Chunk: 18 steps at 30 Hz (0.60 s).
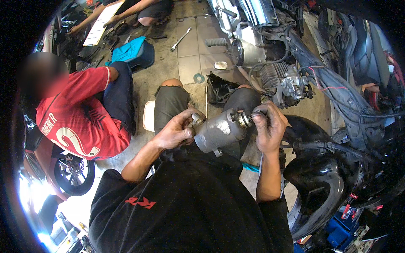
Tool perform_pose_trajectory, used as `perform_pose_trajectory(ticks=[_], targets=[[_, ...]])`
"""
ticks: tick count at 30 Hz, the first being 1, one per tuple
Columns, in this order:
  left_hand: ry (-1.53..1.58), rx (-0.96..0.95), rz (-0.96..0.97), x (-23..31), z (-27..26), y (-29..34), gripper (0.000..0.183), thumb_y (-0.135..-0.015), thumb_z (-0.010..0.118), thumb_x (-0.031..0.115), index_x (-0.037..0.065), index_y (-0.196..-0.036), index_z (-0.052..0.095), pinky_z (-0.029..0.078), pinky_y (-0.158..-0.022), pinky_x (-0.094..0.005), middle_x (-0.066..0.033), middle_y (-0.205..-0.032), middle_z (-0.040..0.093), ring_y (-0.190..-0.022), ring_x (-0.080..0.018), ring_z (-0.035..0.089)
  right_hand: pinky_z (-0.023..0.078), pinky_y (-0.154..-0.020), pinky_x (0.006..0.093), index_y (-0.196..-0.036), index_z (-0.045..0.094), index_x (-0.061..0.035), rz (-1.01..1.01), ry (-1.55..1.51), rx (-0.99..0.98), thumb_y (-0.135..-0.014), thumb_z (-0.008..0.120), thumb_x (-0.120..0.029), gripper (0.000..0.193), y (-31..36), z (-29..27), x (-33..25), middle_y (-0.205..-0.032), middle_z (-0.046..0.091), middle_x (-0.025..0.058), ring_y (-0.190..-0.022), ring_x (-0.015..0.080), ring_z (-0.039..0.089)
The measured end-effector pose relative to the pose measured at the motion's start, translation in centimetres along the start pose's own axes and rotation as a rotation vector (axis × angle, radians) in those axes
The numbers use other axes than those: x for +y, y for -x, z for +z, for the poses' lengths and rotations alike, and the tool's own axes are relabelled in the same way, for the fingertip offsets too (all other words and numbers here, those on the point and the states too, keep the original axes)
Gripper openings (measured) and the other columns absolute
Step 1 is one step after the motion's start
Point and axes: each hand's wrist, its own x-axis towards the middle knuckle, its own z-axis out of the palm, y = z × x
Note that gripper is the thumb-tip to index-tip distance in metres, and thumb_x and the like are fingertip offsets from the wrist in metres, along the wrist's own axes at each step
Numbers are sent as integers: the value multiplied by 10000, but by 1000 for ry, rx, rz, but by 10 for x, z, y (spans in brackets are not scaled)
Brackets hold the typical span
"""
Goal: The person uses a T-handle socket wrench to loosen bolts on a motorcycle engine, removes a starter motor by hand, and then reinstalls the component back into the engine housing.
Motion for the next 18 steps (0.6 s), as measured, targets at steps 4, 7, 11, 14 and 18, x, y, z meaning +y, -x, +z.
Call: perform_pose_trajectory(ticks=[4, 7, 11, 14, 18], targets=[[61, -128, -112, 16, -6, 9, 470, -951, 515, 362, 20, -1251, 398, 296, -412, -227, -10, -745, 481, -411, -88, 389, 422, -679, 305, -819, 590, 45, 173, -68, 86, -907, 578, -285, 342, 7, 9, 3, -763, 578, 109, -720, 195, 535], [120, -158, -167, 17, -4, 10, 341, -1001, 431, 267, 35, -1248, 394, 298, -391, -236, -26, -788, 501, -380, -102, 394, 436, -783, 307, -969, 619, 42, 473, -293, 204, -932, 576, -293, 340, 24, 17, 29, -935, 613, 80, -855, 168, 542], [258, -86, -247, 18, 8, 3, 255, -1011, 402, 205, 57, -1219, 396, 298, -382, -241, -43, -914, 557, -374, -98, 399, 445, -876, 322, -1103, 595, 10, 713, -697, 236, -939, 563, -364, 409, 26, 24, 33, -1095, 594, 91, -978, 185, 552], [321, -82, -237, 22, 9, 3, 243, -1008, 414, 208, 59, -1200, 405, 292, -382, -236, -42, -932, 561, -375, -91, 391, 436, -945, 352, -1205, 531, -21, 841, -946, 205, -937, 507, -465, 520, 37, 29, 36, -1175, 576, 112, -1060, 223, 555], [277, -102, -189, 10, 9, 4, 239, -1003, 433, 214, 62, -1186, 416, 277, -381, -225, -26, -814, 532, -378, -82, 365, 392, -1036, 406, -1336, 414, -62, 1037, -1234, 229, -910, 401, -610, 694, 69, 55, 27, -1265, 540, 98, -1162, 250, 525]])
